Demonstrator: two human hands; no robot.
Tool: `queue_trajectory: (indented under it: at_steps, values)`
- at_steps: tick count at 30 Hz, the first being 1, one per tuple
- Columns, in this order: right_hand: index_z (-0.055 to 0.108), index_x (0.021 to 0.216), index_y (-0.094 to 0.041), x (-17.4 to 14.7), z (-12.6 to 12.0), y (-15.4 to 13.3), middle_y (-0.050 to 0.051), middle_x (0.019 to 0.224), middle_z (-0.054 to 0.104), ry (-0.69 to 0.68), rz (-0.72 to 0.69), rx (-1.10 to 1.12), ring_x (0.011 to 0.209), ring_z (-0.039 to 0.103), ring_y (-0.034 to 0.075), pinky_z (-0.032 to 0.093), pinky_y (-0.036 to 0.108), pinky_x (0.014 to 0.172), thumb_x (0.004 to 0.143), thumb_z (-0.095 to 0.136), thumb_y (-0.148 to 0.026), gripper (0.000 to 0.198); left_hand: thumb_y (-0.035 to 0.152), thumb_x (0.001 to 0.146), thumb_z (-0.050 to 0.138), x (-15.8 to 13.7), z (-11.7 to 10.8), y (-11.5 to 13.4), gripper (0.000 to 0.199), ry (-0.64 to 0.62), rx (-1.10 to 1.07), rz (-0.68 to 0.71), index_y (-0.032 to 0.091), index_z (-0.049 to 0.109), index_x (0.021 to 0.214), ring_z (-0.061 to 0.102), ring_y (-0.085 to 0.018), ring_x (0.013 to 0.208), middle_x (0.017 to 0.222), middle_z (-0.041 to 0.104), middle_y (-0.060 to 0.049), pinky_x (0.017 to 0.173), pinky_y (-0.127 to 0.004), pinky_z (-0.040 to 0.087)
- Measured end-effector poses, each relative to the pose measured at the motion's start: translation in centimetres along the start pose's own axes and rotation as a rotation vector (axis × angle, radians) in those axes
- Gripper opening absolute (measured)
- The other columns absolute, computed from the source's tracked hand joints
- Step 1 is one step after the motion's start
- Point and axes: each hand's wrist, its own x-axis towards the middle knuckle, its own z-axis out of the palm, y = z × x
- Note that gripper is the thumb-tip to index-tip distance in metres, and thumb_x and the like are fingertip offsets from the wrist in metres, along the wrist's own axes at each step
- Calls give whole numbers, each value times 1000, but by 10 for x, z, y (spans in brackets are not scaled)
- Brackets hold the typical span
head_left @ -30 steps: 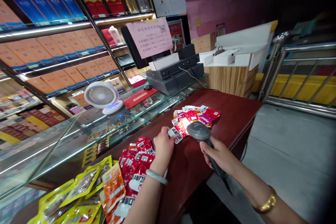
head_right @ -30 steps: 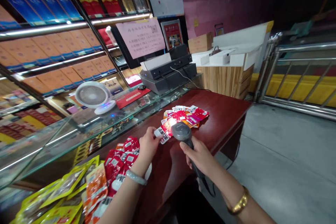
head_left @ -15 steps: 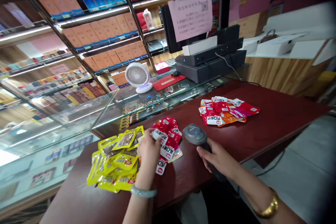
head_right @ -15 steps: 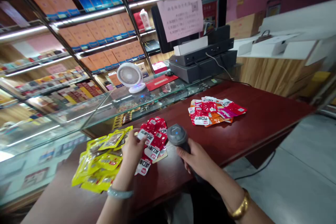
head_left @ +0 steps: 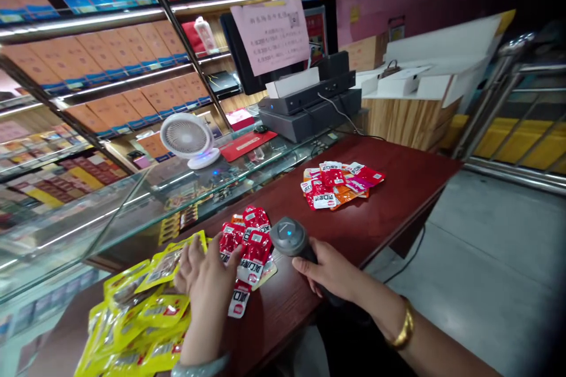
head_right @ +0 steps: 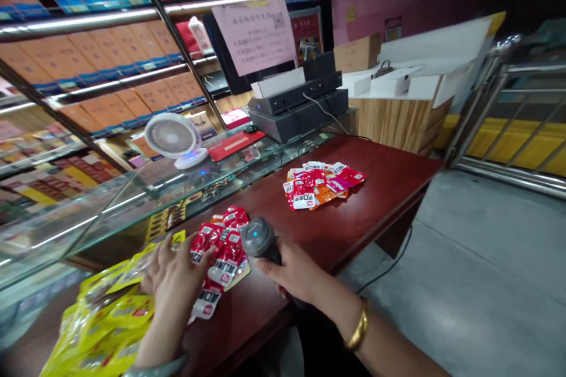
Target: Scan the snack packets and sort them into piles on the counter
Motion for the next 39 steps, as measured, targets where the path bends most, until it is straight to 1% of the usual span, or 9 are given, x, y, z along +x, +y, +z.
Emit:
queue_trajectory:
  at_steps: [4, 7, 11, 15, 19, 25, 33, 36, 39]
  values:
    - [52, 101, -21, -11, -20, -2, -9, 51, 50, 66, 16, 20, 37, 48, 10, 39, 19, 38, 88, 61, -60, 43, 52, 91, 51, 11, 4, 68, 40, -58, -141, 204, 29, 67, 119, 41, -33, 135, 143, 52, -9, 110, -48, 31]
    - [50, 102, -20, -22, -37, -5, -10, 47, 49, 138, 46, 8, 36, 48, 10, 39, 19, 38, 88, 60, -61, 45, 46, 93, 51, 17, 8, 129, 32, -162, -272, 331, 27, 69, 112, 54, -29, 117, 123, 65, -9, 100, -43, 39]
    - [48, 105, -20, -38, -59, -3, -12, 45, 48, 241, 78, -25, 36, 48, 10, 40, 20, 39, 89, 57, -62, 46, 50, 94, 48, 20, 22, 196, 38, -189, -295, 416, 21, 67, 109, 55, -30, 111, 115, 66, -13, 93, -42, 41]
    - [47, 104, -20, -49, -71, 7, -13, 44, 48, 303, 111, -28, 35, 46, 10, 41, 20, 40, 90, 55, -61, 44, 61, 87, 54, 25, 40, 229, 54, -168, -240, 410, 12, 65, 107, 53, -34, 113, 115, 64, -19, 93, -46, 39]
    - [47, 105, -21, -51, -76, 12, -12, 44, 49, 318, 149, -30, 35, 47, 11, 41, 20, 40, 90, 54, -62, 44, 58, 81, 65, 30, 48, 228, 54, -200, -241, 404, 10, 61, 106, 56, -34, 112, 113, 65, -19, 89, -43, 40]
    - [48, 99, -21, -37, -78, 7, -11, 45, 49, 322, 94, -66, 37, 49, 11, 41, 20, 41, 90, 54, -60, 41, 45, 83, 68, 28, 45, 191, 47, -304, -209, 378, 15, 53, 115, 67, -29, 98, 98, 72, -12, 85, -38, 40]
    - [49, 96, -21, -23, -67, -6, -9, 49, 52, 240, 65, -13, 39, 49, 11, 44, 22, 42, 89, 55, -62, 42, 47, 83, 69, 14, 34, 152, 47, -366, -257, 346, 19, 52, 116, 68, -28, 102, 98, 73, -9, 84, -35, 40]
    - [49, 94, -21, -21, -58, -10, -9, 49, 51, 217, 75, -14, 40, 49, 10, 44, 21, 43, 88, 55, -64, 44, 45, 83, 70, 9, 25, 141, 47, -359, -286, 333, 18, 53, 117, 69, -28, 100, 99, 74, -9, 85, -35, 42]
    - [47, 93, -22, -19, -49, -10, -10, 49, 51, 184, 78, -7, 40, 49, 10, 43, 21, 43, 87, 56, -65, 45, 40, 85, 67, 7, 11, 119, 56, -298, -292, 301, 18, 49, 133, 69, -27, 98, 99, 74, -9, 87, -36, 42]
